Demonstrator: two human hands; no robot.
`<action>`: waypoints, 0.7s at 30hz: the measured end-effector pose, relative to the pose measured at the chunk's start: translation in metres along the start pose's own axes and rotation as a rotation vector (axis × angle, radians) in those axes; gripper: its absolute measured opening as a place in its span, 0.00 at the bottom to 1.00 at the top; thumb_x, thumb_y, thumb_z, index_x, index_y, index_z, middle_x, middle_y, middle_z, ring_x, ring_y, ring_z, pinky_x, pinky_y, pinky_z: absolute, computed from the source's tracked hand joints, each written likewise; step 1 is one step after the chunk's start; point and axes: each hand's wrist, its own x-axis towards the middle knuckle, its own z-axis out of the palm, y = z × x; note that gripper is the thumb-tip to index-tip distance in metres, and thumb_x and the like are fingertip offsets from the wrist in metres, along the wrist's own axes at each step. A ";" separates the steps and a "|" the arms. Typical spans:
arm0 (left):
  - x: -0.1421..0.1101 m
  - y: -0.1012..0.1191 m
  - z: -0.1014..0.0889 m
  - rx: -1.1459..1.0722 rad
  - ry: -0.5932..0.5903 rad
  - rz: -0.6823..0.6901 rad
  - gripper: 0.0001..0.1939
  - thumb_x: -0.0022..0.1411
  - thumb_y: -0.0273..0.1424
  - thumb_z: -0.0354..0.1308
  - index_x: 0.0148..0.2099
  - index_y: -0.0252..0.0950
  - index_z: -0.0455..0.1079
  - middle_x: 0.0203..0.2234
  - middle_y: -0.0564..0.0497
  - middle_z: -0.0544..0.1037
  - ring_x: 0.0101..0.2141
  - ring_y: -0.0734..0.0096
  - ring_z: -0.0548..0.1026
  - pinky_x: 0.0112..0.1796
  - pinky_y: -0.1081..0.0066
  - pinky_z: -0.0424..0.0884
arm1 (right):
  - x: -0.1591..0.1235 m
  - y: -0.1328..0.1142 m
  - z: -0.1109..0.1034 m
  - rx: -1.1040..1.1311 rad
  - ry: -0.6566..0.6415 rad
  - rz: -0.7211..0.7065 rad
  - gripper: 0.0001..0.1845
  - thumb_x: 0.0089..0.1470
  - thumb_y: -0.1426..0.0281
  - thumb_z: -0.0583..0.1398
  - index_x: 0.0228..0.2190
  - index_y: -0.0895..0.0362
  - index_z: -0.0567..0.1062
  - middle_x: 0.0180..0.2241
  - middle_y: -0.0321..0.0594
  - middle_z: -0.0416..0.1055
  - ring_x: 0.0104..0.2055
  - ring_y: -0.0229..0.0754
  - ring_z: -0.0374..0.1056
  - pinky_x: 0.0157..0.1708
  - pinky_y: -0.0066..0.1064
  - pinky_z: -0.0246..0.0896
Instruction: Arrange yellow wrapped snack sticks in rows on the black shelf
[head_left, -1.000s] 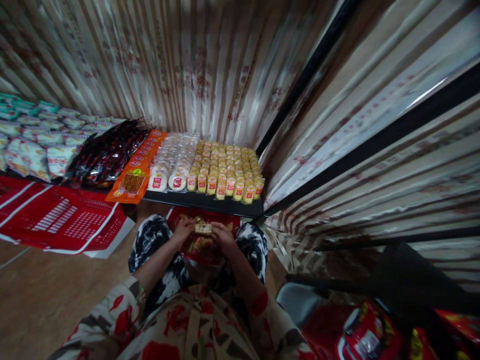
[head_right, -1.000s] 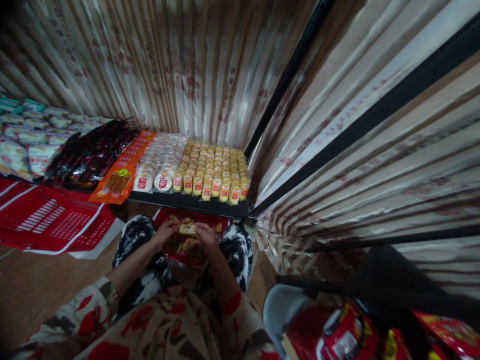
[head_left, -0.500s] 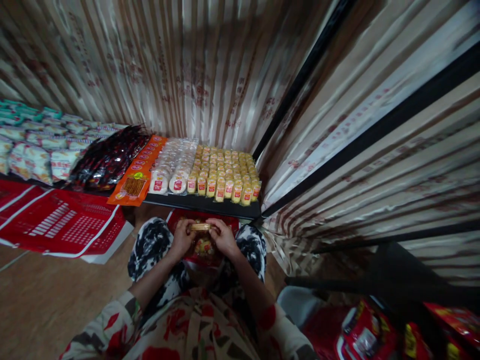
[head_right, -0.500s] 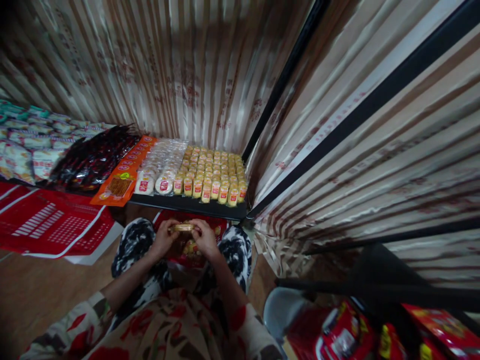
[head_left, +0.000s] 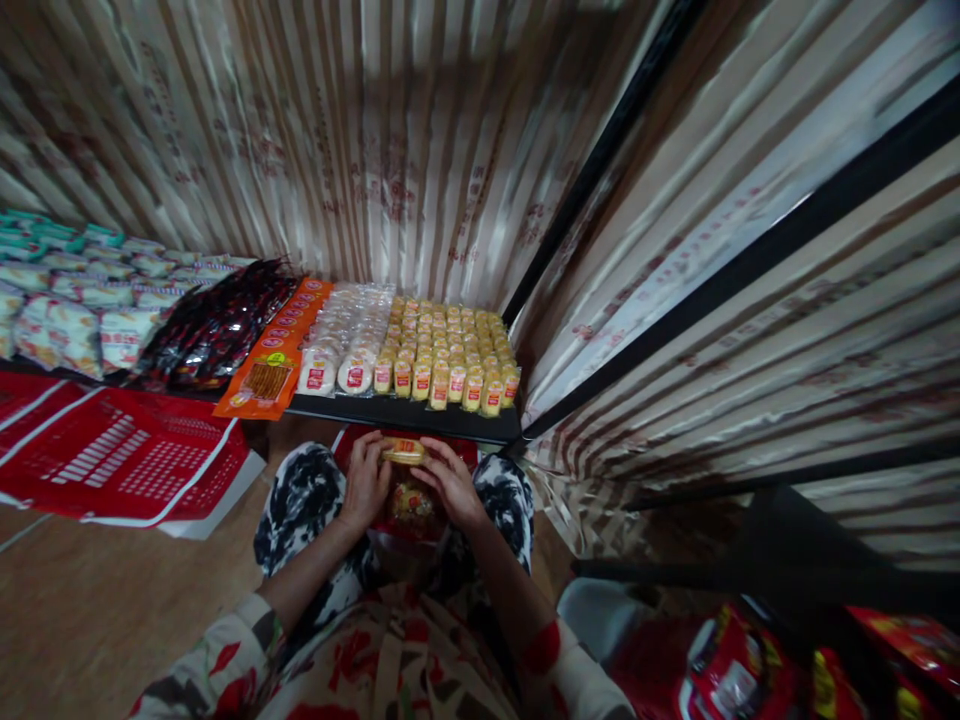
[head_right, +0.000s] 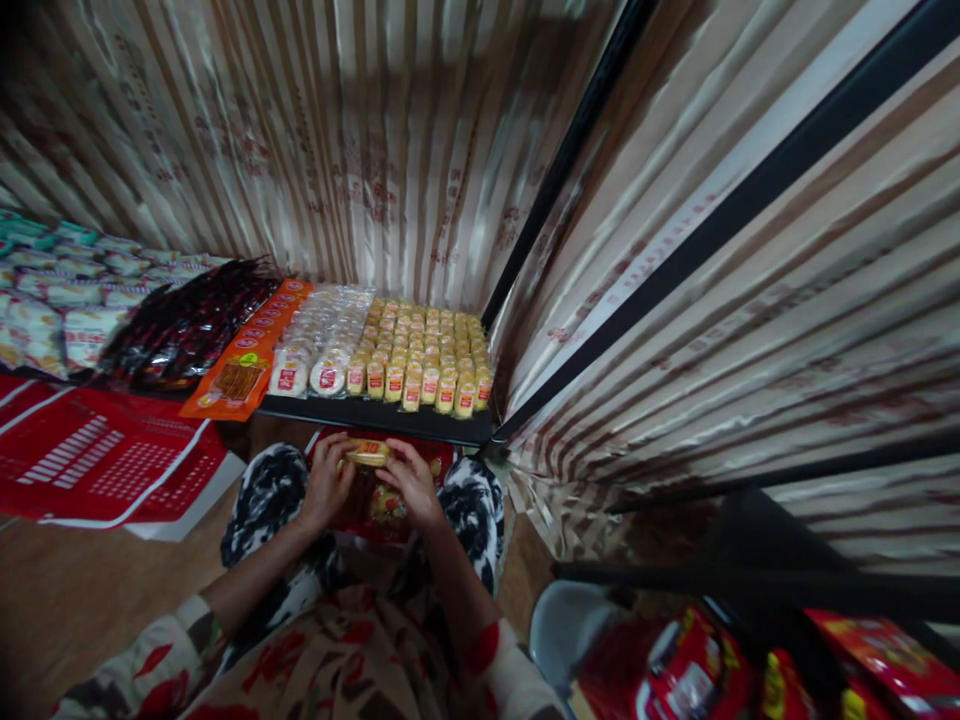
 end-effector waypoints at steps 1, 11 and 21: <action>0.000 0.000 0.000 0.007 -0.002 0.017 0.12 0.57 0.21 0.46 0.43 0.35 0.64 0.44 0.45 0.62 0.49 0.65 0.63 0.52 0.61 0.62 | 0.001 0.000 0.001 0.009 0.023 -0.003 0.20 0.44 0.62 0.62 0.41 0.55 0.70 0.43 0.41 0.69 0.45 0.42 0.67 0.45 0.37 0.65; 0.005 0.007 -0.002 -0.003 0.023 -0.013 0.21 0.58 0.23 0.47 0.54 0.37 0.60 0.48 0.44 0.62 0.51 0.63 0.62 0.53 0.59 0.61 | 0.004 0.005 0.009 0.132 0.170 0.000 0.19 0.33 0.65 0.69 0.30 0.56 0.71 0.32 0.34 0.71 0.35 0.36 0.68 0.36 0.27 0.64; 0.017 0.020 0.005 -0.528 -0.129 -0.493 0.18 0.57 0.36 0.51 0.49 0.35 0.62 0.38 0.47 0.74 0.36 0.71 0.74 0.39 0.69 0.70 | 0.009 0.022 0.011 0.159 0.319 -0.088 0.24 0.32 0.69 0.67 0.35 0.55 0.67 0.32 0.34 0.71 0.33 0.37 0.69 0.35 0.30 0.65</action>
